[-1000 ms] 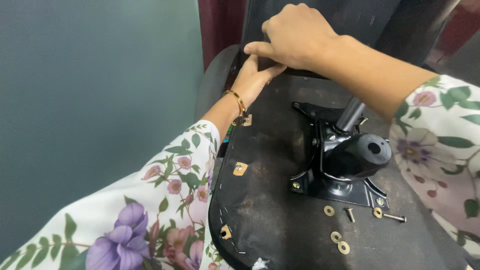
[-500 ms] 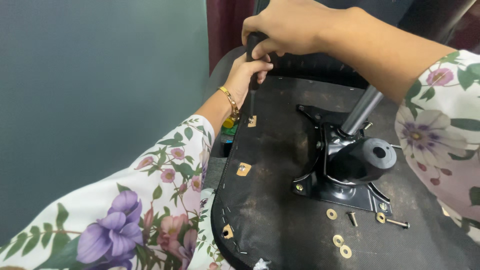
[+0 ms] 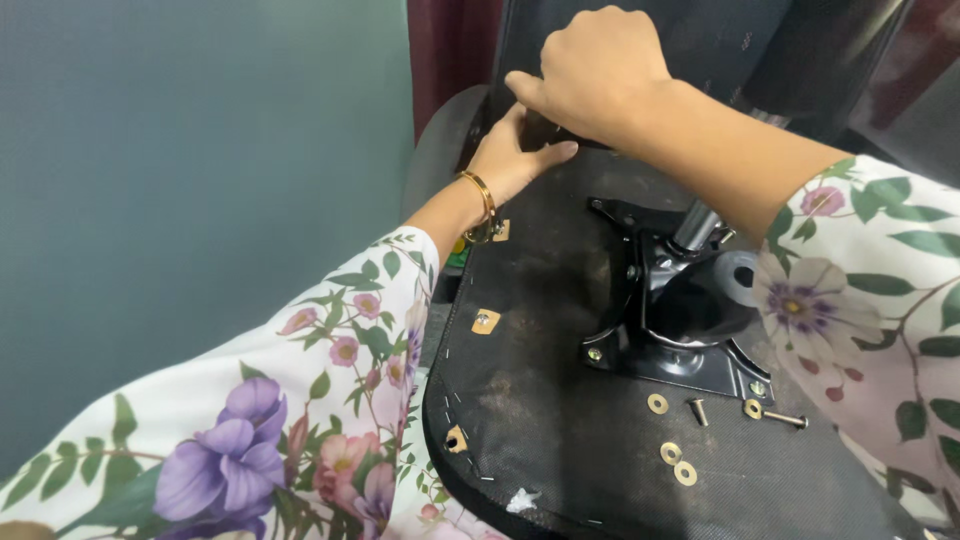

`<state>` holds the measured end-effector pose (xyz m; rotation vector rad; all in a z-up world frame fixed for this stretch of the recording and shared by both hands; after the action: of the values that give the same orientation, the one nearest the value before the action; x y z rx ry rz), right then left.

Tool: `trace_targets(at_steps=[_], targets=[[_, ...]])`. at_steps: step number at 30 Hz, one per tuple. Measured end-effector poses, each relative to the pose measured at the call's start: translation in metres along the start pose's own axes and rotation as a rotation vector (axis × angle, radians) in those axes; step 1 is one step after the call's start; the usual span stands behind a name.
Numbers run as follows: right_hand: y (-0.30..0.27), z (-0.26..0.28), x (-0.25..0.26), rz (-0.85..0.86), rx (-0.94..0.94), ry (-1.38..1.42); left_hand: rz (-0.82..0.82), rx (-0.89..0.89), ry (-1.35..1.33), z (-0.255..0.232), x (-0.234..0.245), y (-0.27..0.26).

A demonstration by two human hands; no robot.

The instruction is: The person uses a screwdriver to tighten screws that attach the armrest to the underside of an office chair seat. The chair is upside down on a surface. Screws, washers, and a screwdriver are handled throughout the clip.

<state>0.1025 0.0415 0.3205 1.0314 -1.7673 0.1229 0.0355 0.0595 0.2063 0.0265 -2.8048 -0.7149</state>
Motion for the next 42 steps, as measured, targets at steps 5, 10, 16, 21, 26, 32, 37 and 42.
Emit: trace_targets(at_steps=[5,10,16,21,26,32,37,42], targets=[[-0.004,-0.002,0.017,-0.045,0.018,0.234,-0.24,-0.183,0.445,-0.03,0.03,-0.009],[-0.008,0.019,0.026,-0.094,0.257,0.364,-0.131,-0.187,0.559,-0.04,0.05,-0.008],[0.011,0.016,0.019,-0.058,0.222,0.213,0.011,0.046,0.316,-0.026,0.051,-0.006],[0.011,0.008,0.009,0.011,0.058,0.081,0.079,-0.079,0.112,-0.034,0.045,-0.009],[-0.002,0.008,0.025,-0.076,0.059,0.117,-0.023,-0.076,0.286,-0.038,0.042,-0.012],[-0.017,0.031,0.054,-0.232,0.436,0.394,-0.003,-0.093,0.193,-0.045,0.052,-0.013],[-0.002,0.02,0.026,0.161,0.203,0.531,0.05,-0.037,0.226,-0.028,0.055,-0.017],[0.004,0.025,0.035,-0.047,0.205,0.401,0.131,-0.033,-0.033,-0.026,0.033,-0.022]])
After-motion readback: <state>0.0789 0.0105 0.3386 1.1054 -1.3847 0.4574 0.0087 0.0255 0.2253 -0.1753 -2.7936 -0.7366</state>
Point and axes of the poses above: each hand's wrist, its own y-axis towards the middle knuckle, its own x-axis out of the back of the hand, z = x × y, the point moved 10 cm from there along y, towards the middle knuckle, and after that the axes turned 2 degrees about -x, right-handed, at the moved point
